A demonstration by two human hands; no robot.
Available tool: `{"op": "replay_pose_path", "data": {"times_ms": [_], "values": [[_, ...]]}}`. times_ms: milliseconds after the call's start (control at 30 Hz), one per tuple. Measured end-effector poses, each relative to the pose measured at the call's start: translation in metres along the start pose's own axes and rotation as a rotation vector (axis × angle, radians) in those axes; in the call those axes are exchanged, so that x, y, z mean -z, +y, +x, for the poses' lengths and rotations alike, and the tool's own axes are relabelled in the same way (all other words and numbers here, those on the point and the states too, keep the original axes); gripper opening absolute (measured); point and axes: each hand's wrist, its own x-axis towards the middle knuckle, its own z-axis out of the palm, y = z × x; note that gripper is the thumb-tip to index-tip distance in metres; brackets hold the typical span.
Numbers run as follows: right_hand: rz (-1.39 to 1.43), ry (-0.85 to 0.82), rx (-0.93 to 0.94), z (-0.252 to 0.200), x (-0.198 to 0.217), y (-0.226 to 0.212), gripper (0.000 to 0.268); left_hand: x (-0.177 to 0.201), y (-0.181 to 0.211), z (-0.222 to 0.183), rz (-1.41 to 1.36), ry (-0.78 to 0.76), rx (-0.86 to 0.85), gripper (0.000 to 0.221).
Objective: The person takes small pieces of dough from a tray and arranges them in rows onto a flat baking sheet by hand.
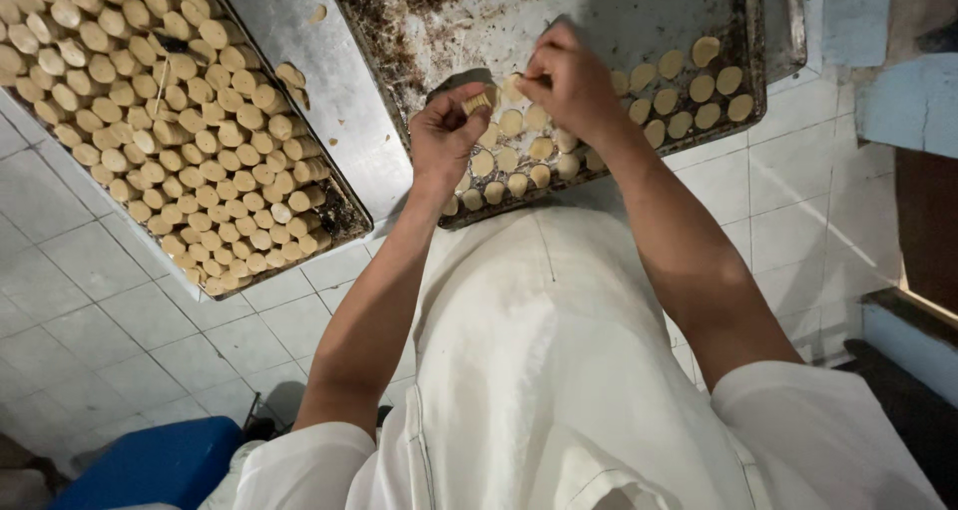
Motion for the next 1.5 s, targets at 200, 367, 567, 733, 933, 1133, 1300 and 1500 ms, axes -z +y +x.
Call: {"op": "replay_pose_path", "data": {"times_ms": [200,367,567,733,933,1133,1300,1500], "values": [[0.291,-0.083,-0.049,-0.005,0.013,-0.001,0.017,-0.015,-0.001,0.004,-0.021,-0.047,0.015,0.029],[0.336,-0.062,0.026,-0.007,0.021,-0.002,0.012,-0.025,-0.001,0.009,-0.05,-0.053,0.026,0.029],[0.367,-0.058,0.018,-0.013,0.015,0.012,0.009,-0.034,0.003,0.014,-0.173,-0.011,0.079,0.023],[0.086,0.054,0.005,-0.018,0.026,0.025,0.013,-0.03,0.004,0.014,-0.207,-0.036,0.065,0.02],[0.266,0.021,0.1,-0.016,0.017,0.016,0.013,-0.037,-0.009,0.01,-0.189,-0.134,0.005,0.01],[-0.071,0.042,-0.093,-0.015,0.021,0.025,0.018,-0.03,-0.005,0.01,-0.252,-0.059,0.044,0.006],[0.037,0.033,-0.043,-0.02,0.025,0.034,0.026,-0.039,-0.002,0.011,0.32,-0.012,-0.018,0.008],[-0.141,0.111,-0.093,-0.02,0.042,0.041,0.023,-0.066,-0.003,0.023,0.173,-0.178,-0.171,0.01]]}}
